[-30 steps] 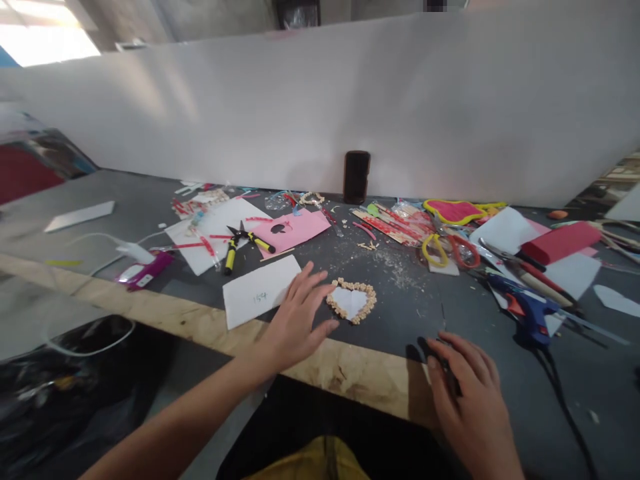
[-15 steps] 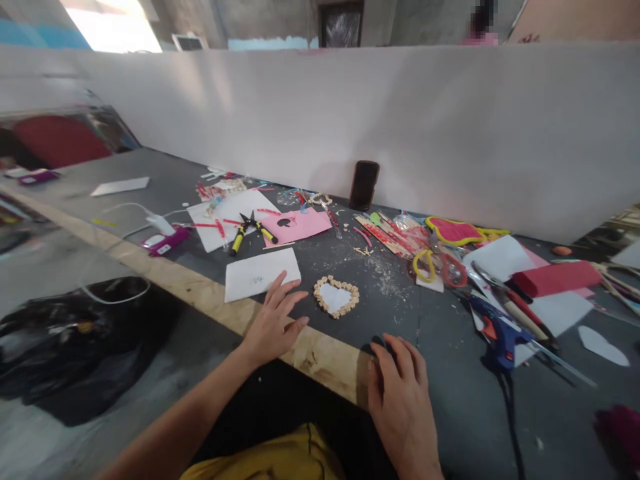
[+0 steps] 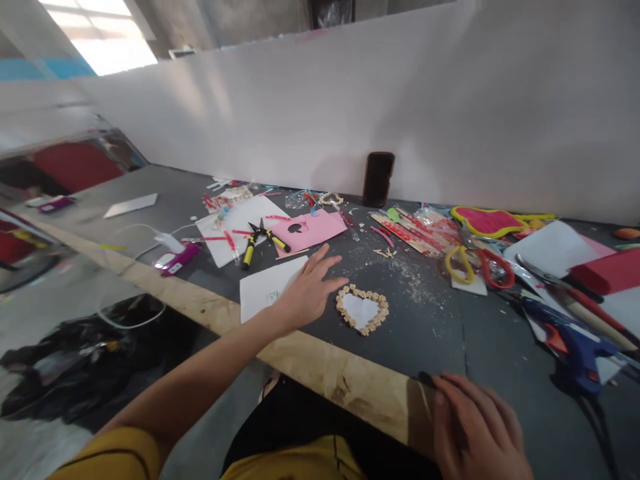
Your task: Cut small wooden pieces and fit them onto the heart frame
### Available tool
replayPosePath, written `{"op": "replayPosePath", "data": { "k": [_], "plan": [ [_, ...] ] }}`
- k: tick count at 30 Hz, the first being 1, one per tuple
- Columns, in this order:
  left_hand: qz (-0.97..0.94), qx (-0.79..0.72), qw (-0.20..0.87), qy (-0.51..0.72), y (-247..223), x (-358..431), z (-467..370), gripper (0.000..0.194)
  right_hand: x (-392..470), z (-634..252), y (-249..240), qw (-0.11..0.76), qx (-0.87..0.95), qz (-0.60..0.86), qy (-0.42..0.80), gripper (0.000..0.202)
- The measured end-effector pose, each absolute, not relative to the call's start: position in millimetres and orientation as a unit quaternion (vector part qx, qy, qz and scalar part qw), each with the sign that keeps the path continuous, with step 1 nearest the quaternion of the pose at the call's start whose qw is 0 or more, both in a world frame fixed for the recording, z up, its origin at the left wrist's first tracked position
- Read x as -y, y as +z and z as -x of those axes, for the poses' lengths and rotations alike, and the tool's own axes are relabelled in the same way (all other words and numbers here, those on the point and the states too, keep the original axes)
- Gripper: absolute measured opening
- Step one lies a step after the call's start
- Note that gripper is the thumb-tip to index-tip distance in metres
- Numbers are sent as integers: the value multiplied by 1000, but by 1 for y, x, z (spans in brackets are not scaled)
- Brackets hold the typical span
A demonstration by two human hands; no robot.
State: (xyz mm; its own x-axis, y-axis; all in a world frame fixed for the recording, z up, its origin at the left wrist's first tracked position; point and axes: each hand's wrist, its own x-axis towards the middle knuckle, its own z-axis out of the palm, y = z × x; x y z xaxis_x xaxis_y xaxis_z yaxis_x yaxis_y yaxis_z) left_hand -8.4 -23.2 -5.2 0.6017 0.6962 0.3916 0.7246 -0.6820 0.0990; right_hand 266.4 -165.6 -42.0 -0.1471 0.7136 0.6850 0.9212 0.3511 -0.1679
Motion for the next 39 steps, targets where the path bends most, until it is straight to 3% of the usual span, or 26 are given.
{"op": "replayPosePath", "data": {
  "k": [5,16,28,34,39],
  "plan": [
    [909,367,20,-195,-12,8,7,45,165,-266,-40,324,744,562,-158,18],
    [886,353,-24,-299,-26,4,8,42,162,-260,-36,243,770,569,-157,22],
    [883,365,-75,-285,-29,5,5,30,161,-262,-39,250,753,591,-147,23],
    [868,410,-136,-244,-24,8,6,47,162,-261,-37,244,743,610,-131,24],
    [855,429,-125,-263,-22,8,7,46,161,-262,-42,237,722,640,-115,25]
  ]
}}
